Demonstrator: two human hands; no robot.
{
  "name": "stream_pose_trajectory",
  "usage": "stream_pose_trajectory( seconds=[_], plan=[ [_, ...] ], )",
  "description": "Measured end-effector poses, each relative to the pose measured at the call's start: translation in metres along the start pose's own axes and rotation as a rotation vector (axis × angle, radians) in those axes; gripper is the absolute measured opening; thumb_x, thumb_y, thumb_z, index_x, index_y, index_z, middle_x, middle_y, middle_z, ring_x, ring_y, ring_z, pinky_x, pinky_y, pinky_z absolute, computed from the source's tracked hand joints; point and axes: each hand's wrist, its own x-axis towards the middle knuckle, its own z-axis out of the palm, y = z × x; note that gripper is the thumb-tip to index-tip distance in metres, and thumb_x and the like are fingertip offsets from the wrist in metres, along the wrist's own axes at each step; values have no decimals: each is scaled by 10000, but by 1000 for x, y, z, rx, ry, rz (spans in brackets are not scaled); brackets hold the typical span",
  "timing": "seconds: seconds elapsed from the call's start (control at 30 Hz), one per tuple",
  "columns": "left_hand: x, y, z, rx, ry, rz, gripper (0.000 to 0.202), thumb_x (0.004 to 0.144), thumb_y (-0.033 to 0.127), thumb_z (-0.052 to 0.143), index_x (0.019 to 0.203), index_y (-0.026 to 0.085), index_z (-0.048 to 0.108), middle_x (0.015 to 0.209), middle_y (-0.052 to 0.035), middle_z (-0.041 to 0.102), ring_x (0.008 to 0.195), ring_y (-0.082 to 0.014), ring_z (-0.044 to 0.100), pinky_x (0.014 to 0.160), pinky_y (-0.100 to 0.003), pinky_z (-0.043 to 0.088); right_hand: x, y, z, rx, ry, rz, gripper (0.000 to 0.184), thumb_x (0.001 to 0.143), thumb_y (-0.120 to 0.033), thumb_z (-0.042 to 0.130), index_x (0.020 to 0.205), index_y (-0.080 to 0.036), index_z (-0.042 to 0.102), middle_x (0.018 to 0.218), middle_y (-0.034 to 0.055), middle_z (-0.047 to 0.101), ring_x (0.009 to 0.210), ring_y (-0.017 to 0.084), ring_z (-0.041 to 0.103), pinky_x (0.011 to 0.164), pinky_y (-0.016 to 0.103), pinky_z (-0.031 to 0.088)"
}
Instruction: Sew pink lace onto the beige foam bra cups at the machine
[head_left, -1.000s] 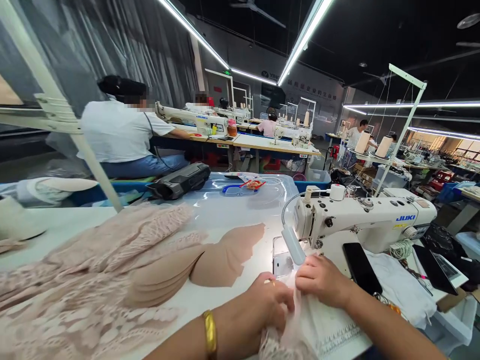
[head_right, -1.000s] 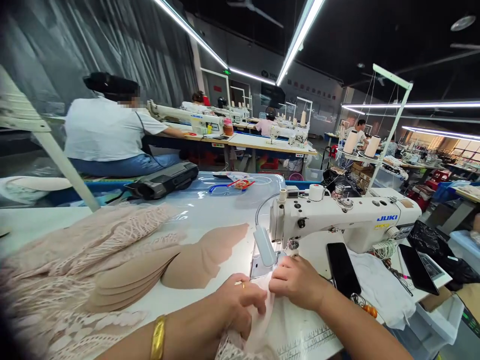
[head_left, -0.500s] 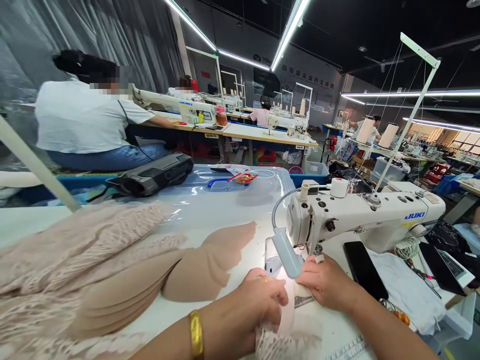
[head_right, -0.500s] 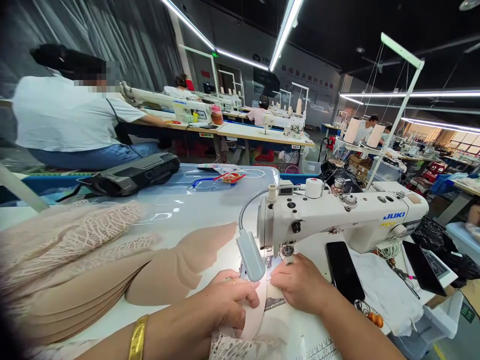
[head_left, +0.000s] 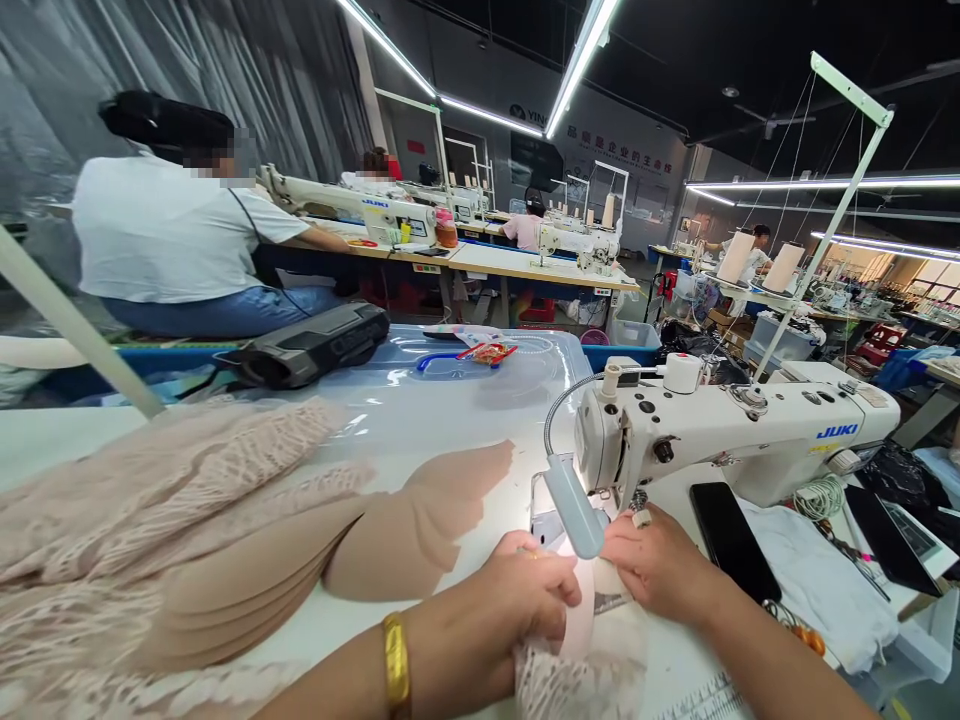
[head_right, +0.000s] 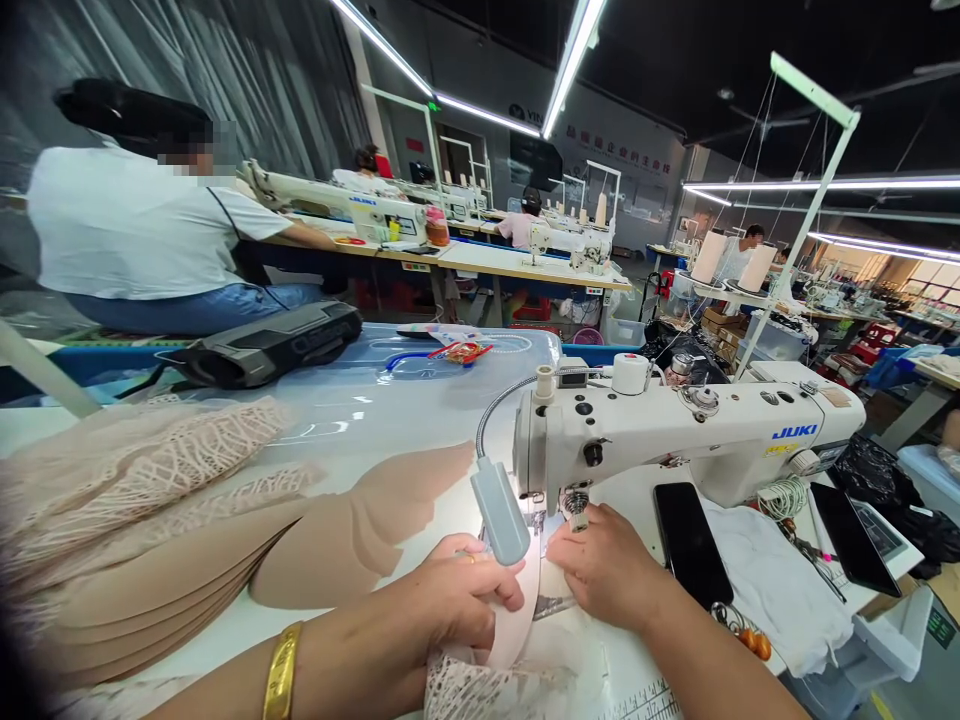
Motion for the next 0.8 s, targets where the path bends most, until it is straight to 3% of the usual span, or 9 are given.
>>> stream_pose_trajectory(
  seconds=[0.37, 0.6, 0.8],
  plan=[
    [2, 0, -1, 31, -43, -13, 248, 910, 337, 634, 680, 252, 668, 1047, 46, 733, 836, -179, 634, 897, -371, 308, -2, 0, -1, 29, -26, 19, 324, 766, 35, 519, 908, -237, 623, 866, 14, 663, 831, 211, 518, 812, 325, 406],
    [3, -8, -3, 99, -28, -44, 183, 847, 198, 648, 670, 232, 678, 1065, 13, 747, 928, -205, 655, 923, -369, 333, -2, 1, 0, 50, -20, 23, 326, 794, 28, 533, 947, -239, 641, 874, 20, 656, 862, 219, 528, 793, 323, 399],
    [5, -11, -9, 144, -23, -62, 198, 786, 60, 611, 725, 237, 674, 1066, 40, 738, 913, -160, 671, 948, -347, 333, -2, -4, -4, 81, -20, 20, 246, 874, -26, 535, 918, -233, 662, 814, 12, 642, 785, 200, 509, 775, 318, 401]
  ],
)
